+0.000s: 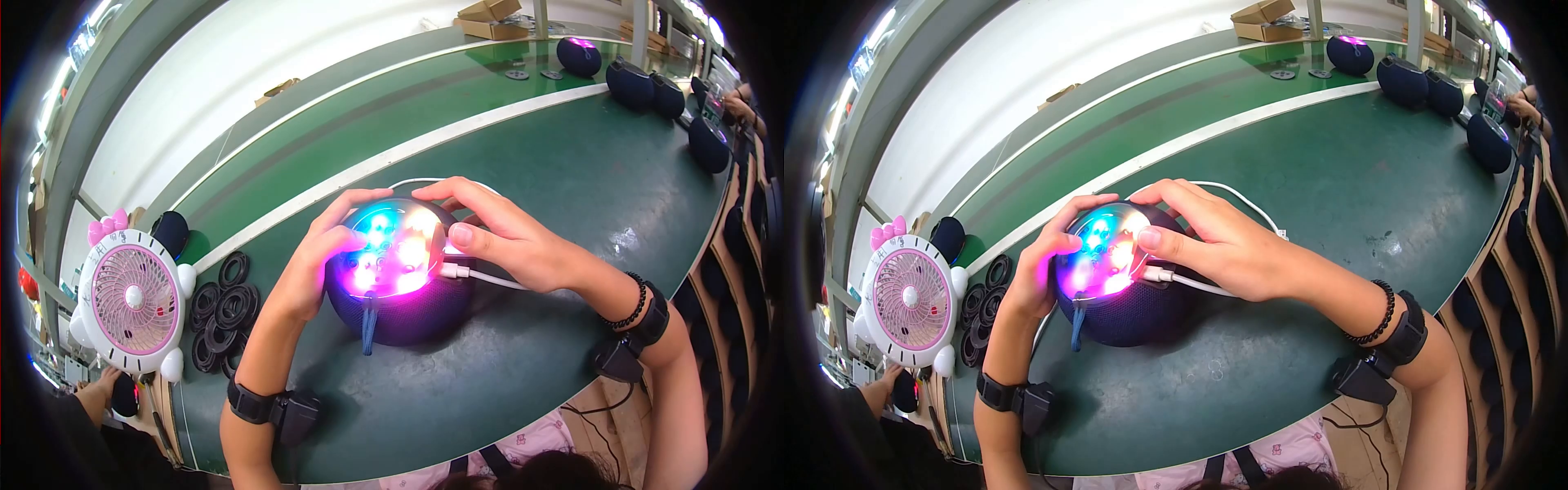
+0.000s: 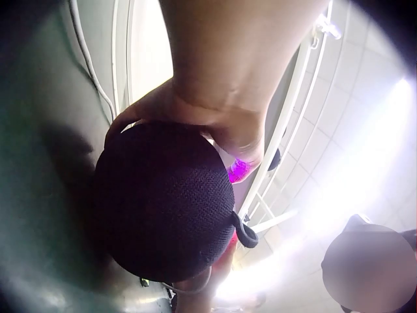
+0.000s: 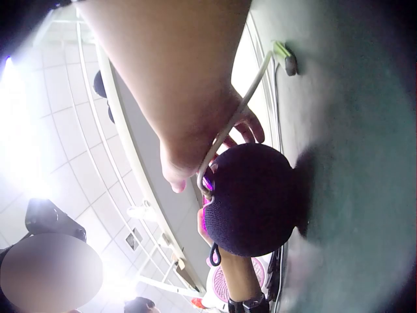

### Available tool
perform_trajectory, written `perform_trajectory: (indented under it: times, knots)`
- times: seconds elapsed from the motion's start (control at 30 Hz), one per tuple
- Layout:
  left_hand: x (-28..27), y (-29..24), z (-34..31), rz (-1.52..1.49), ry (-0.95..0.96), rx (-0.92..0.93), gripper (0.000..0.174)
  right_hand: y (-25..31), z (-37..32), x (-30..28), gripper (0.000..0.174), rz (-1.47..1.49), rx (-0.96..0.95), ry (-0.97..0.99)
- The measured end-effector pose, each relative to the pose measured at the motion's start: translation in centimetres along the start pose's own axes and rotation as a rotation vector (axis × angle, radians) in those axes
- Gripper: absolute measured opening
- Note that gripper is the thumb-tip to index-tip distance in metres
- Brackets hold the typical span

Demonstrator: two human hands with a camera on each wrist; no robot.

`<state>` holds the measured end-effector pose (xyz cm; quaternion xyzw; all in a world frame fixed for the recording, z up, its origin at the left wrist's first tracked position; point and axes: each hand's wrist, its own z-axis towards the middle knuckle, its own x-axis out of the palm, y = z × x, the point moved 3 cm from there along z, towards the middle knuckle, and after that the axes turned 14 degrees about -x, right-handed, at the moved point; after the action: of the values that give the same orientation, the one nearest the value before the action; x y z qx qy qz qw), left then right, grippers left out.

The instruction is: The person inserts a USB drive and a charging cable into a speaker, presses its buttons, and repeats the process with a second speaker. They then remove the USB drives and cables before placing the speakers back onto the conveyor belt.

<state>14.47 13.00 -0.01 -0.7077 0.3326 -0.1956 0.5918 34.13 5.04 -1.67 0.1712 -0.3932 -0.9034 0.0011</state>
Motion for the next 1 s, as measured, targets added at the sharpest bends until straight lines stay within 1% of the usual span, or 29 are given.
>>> perform_trajectory:
  times: [0.23,0.33,0.4,0.43,0.5,0.7,0.87,0.93,1.0]
  knots:
    - [-0.2,0.3,0.2,0.045,-0.014,0.0,0.071,-0.1,0.0,0.0,0.057,-0.025,0.013,0.005]
    - [-0.2,0.4,0.0,0.013,0.036,0.027,0.072,0.0,0.0,0.0,0.057,-0.018,0.006,0.009]
    - [0.0,0.1,-0.3,0.104,0.011,0.052,0.073,0.1,0.0,0.0,0.057,-0.019,-0.003,0.01]
    - [0.1,0.0,-0.3,0.104,0.012,0.052,0.073,0.1,0.0,0.0,0.057,-0.021,-0.013,0.012]
    - [0.1,-0.1,-0.4,0.117,0.005,0.021,0.076,0.1,-0.1,0.1,0.057,-0.033,-0.018,0.012]
    - [-0.1,-0.3,-0.6,0.096,0.029,-0.032,0.075,0.2,0.1,0.1,0.056,-0.04,-0.018,0.026]
    - [-0.2,-0.3,-0.7,0.08,0.052,-0.024,0.075,-0.5,-0.1,0.5,0.059,-0.108,-0.061,0.037]
    - [-0.4,-0.2,-0.7,0.078,0.057,-0.024,0.075,-0.4,0.0,1.3,0.062,0.175,-0.119,-0.031]
    - [-0.5,-0.3,-0.6,0.107,0.054,0.001,0.08,-0.6,0.2,0.9,0.063,0.178,-0.114,-0.033]
